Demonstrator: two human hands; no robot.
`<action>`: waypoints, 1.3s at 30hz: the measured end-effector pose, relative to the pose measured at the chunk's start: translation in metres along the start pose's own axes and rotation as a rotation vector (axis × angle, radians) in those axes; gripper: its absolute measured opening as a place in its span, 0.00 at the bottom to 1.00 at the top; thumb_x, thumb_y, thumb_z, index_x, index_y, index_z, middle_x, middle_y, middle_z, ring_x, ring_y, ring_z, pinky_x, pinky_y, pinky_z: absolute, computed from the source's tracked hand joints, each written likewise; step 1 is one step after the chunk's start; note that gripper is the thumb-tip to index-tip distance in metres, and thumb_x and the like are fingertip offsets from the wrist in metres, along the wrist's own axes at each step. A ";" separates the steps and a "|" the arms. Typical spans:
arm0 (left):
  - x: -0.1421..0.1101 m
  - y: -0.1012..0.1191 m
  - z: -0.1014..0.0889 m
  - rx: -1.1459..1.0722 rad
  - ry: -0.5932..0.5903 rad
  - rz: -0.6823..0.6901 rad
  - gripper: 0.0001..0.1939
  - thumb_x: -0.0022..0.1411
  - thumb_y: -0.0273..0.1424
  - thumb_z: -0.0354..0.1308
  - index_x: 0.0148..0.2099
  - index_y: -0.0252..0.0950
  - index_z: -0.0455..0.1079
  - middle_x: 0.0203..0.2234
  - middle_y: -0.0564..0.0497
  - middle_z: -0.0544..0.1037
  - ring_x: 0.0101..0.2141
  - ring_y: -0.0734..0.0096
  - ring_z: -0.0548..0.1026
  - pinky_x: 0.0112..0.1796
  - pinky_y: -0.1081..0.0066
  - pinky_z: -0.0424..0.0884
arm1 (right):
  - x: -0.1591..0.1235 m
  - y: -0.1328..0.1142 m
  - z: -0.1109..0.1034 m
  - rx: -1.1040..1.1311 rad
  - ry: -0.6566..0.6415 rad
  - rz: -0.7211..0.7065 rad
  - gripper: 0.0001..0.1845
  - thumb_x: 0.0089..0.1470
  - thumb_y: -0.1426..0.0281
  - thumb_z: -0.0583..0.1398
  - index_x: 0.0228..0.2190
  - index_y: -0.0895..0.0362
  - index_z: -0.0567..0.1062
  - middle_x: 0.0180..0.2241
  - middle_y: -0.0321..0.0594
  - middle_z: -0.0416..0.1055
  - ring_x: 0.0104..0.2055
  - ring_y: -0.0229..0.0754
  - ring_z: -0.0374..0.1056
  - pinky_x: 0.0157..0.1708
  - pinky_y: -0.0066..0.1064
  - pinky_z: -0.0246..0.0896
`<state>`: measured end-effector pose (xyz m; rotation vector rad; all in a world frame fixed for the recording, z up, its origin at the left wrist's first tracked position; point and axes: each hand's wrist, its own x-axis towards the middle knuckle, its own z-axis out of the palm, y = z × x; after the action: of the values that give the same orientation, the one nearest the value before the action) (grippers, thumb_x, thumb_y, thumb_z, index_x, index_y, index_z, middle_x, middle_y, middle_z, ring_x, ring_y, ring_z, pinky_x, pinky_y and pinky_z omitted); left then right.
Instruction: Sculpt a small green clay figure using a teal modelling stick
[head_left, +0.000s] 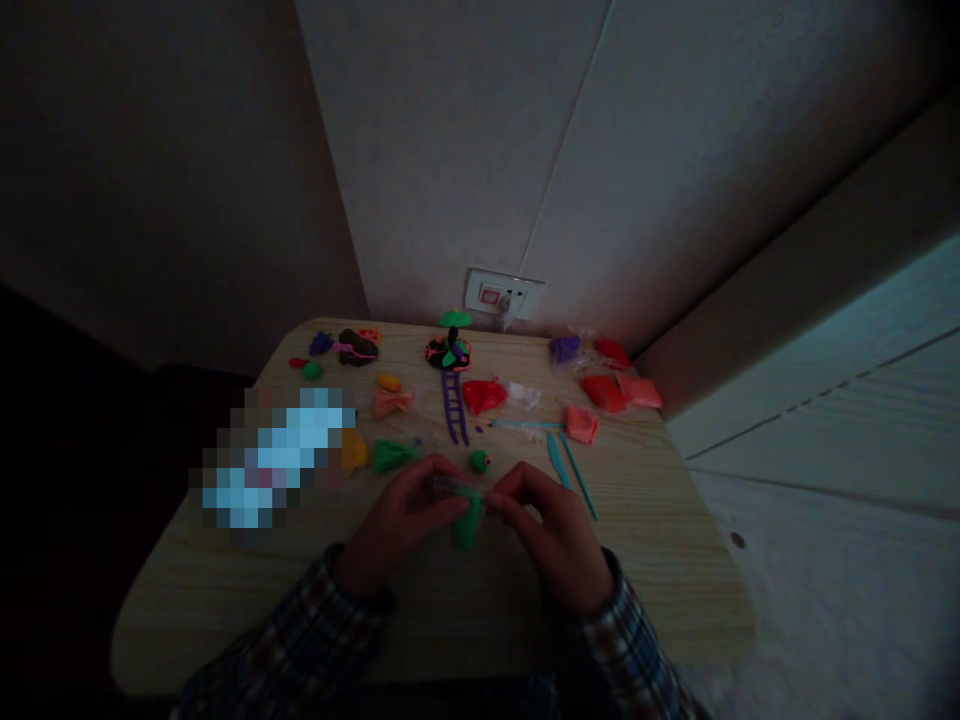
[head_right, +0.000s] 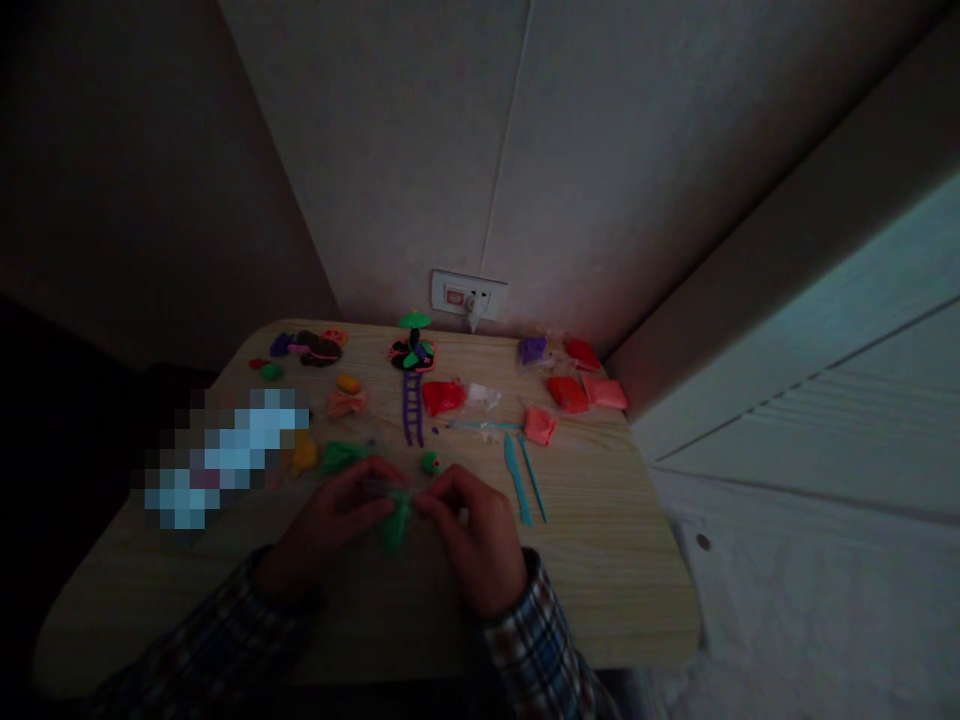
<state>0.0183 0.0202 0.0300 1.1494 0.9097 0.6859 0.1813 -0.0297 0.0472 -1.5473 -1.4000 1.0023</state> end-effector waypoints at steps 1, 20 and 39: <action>0.000 0.001 0.000 0.007 0.012 -0.014 0.15 0.45 0.37 0.64 0.32 0.35 0.65 0.23 0.55 0.70 0.28 0.71 0.69 0.31 0.71 0.66 | 0.000 0.000 0.000 0.002 0.009 -0.003 0.11 0.51 0.65 0.58 0.21 0.56 0.68 0.20 0.34 0.66 0.25 0.36 0.62 0.27 0.27 0.56; 0.001 -0.003 -0.002 0.106 0.022 0.058 0.11 0.50 0.37 0.61 0.28 0.34 0.67 0.24 0.54 0.71 0.30 0.70 0.69 0.33 0.70 0.67 | -0.003 -0.002 0.006 -0.191 0.030 -0.154 0.10 0.56 0.69 0.51 0.25 0.57 0.68 0.23 0.37 0.69 0.26 0.38 0.65 0.26 0.28 0.58; 0.001 -0.014 -0.001 0.001 -0.034 0.097 0.14 0.52 0.34 0.60 0.41 0.39 0.62 0.37 0.51 0.73 0.43 0.64 0.71 0.44 0.67 0.67 | -0.001 0.003 0.005 0.013 0.020 -0.082 0.05 0.50 0.70 0.59 0.33 0.56 0.70 0.26 0.35 0.71 0.29 0.38 0.67 0.31 0.30 0.63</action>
<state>0.0182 0.0170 0.0165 1.2089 0.8301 0.7429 0.1779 -0.0306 0.0430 -1.4741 -1.4291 0.9426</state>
